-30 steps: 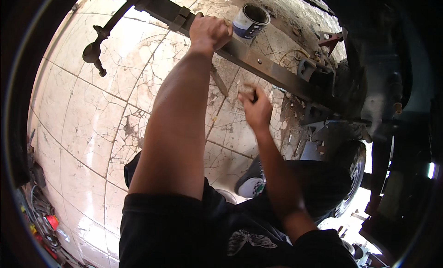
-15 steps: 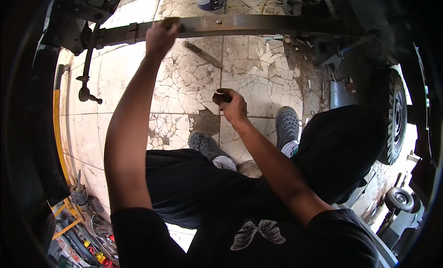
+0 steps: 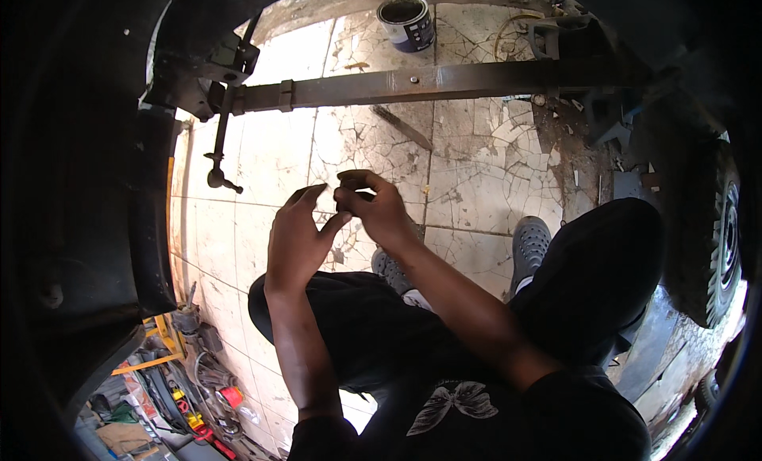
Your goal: The person sits beneath a vehicle and uses a small abrasive pad to scrub a metal frame. They repeatedly rub the surface of the frame, occasionally pausing to inspect the pad or adjust their grip, while a paint can rests nearby on the floor.
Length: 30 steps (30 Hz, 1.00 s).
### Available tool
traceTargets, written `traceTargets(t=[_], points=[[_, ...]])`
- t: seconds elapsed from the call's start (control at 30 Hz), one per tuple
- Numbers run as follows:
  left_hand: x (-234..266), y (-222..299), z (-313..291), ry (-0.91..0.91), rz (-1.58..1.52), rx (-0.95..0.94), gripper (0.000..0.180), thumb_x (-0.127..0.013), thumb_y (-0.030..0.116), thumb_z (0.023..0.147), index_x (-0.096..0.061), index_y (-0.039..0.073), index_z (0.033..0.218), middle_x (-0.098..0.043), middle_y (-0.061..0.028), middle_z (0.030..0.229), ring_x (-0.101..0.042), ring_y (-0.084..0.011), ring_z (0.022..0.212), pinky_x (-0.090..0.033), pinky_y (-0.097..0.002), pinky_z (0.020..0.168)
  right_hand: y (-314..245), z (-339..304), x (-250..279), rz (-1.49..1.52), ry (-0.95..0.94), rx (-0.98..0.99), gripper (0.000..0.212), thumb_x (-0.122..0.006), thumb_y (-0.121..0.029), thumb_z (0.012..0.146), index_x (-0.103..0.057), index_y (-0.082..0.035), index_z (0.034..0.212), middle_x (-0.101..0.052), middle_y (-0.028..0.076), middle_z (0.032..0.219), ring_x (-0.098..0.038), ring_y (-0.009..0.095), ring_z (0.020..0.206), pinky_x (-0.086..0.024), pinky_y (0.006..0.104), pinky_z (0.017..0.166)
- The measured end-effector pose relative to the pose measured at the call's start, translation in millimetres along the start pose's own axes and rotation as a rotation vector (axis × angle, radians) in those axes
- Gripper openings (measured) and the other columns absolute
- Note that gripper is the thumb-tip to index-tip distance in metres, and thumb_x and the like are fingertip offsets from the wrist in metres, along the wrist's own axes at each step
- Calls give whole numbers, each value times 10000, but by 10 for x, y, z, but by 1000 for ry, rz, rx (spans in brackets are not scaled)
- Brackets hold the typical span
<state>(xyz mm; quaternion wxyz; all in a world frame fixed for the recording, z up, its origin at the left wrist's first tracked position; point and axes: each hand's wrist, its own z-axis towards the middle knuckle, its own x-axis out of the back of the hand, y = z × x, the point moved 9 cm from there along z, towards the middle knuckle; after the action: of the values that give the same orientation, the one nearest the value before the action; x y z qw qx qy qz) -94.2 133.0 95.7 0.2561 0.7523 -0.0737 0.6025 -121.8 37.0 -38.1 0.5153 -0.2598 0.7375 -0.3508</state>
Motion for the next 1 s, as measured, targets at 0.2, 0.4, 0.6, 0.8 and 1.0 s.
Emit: traceTargets(t=[0.2,0.4,0.6,0.8,1.0], points=[[263,321,368,205,-306,-87,269,-751,55,938,-752,27,1206,-790,-111,1058,-755,-159,921,-606,-310,811,-716,46,251,164,32,-16,319,-785,-133,935,-664,-9,1204,-735,84,1075,-747,164,924,-641,299,769],[478,944,469,254,-324,-231,235,-712,-9,951,-762,17,1179,-792,-99,1036,-752,-143,874,-608,-289,758,-1064,102,339,326,-36,62,258,-761,-167,956,-662,-24,1146,-723,80,1044,-736,174,957,-642,343,782],[594,1058,246,231,-244,-147,287,-717,-2,949,-738,30,1234,-781,-105,1060,-743,-159,930,-589,-308,797,-1023,26,185,360,-164,-10,170,-745,-156,971,-654,-59,1076,-667,32,992,-695,146,900,-613,317,763],[742,1374,-34,238,-116,-267,225,-791,28,894,-741,8,1113,-762,-122,969,-763,-211,859,-631,-324,732,-1003,-182,-99,541,-339,-64,106,-712,-67,974,-607,-77,966,-595,16,900,-640,102,829,-542,269,686],[685,1081,237,248,-358,-187,246,-784,-33,868,-763,19,1108,-778,-116,975,-784,-197,878,-652,-311,710,-1083,93,10,424,-207,85,132,-703,-109,1012,-582,-76,972,-613,16,805,-563,77,660,-451,244,571]])
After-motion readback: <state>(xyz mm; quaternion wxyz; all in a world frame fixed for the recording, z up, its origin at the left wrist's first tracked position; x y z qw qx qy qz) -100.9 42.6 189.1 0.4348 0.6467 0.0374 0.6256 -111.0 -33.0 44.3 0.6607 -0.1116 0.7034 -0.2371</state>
